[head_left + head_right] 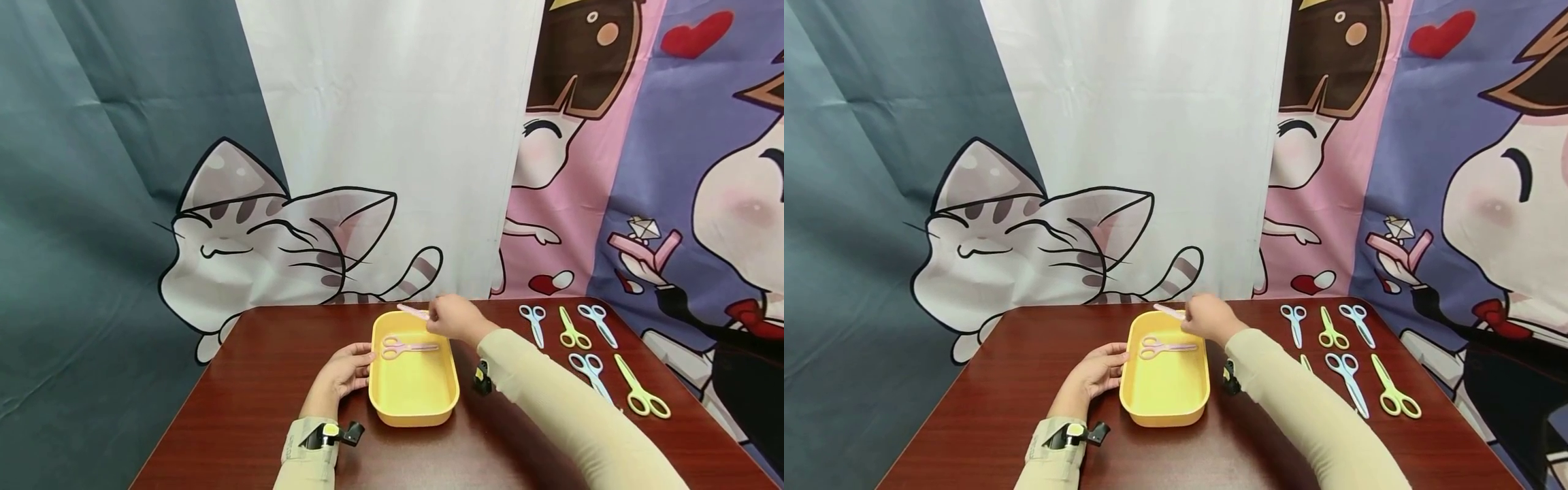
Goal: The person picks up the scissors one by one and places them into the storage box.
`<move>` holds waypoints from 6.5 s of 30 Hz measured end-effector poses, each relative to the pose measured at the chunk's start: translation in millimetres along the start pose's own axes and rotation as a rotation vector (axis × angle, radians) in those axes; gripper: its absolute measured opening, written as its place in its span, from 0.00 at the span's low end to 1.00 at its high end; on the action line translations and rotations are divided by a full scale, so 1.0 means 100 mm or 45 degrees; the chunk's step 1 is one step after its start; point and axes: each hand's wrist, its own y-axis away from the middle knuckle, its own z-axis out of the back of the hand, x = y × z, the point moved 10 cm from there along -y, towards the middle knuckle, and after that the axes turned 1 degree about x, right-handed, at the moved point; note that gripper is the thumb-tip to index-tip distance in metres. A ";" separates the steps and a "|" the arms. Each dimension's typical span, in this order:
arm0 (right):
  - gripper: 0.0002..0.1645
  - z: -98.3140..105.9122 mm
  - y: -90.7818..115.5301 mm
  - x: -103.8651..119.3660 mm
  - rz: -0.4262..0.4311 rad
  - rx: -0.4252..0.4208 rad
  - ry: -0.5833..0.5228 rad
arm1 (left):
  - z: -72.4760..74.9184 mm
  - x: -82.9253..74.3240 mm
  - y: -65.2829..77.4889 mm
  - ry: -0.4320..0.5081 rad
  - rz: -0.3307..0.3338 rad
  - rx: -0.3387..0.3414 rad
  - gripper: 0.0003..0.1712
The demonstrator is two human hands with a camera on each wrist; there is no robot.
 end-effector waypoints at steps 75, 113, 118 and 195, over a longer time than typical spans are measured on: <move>0.14 -0.85 0.16 0.51 0.261 0.330 0.133 | 0.00 -0.02 0.00 -0.008 -0.012 0.003 0.22; 0.16 -0.74 -0.11 0.34 0.211 0.235 0.188 | 0.01 0.00 -0.01 -0.023 -0.027 0.006 0.22; 0.16 -0.75 -0.12 0.34 0.222 0.247 0.201 | 0.00 -0.01 0.00 -0.026 -0.027 0.003 0.22; 0.13 -0.11 0.87 -2.21 -0.734 -0.107 -0.144 | -0.01 0.00 -0.01 0.030 -0.023 0.033 0.22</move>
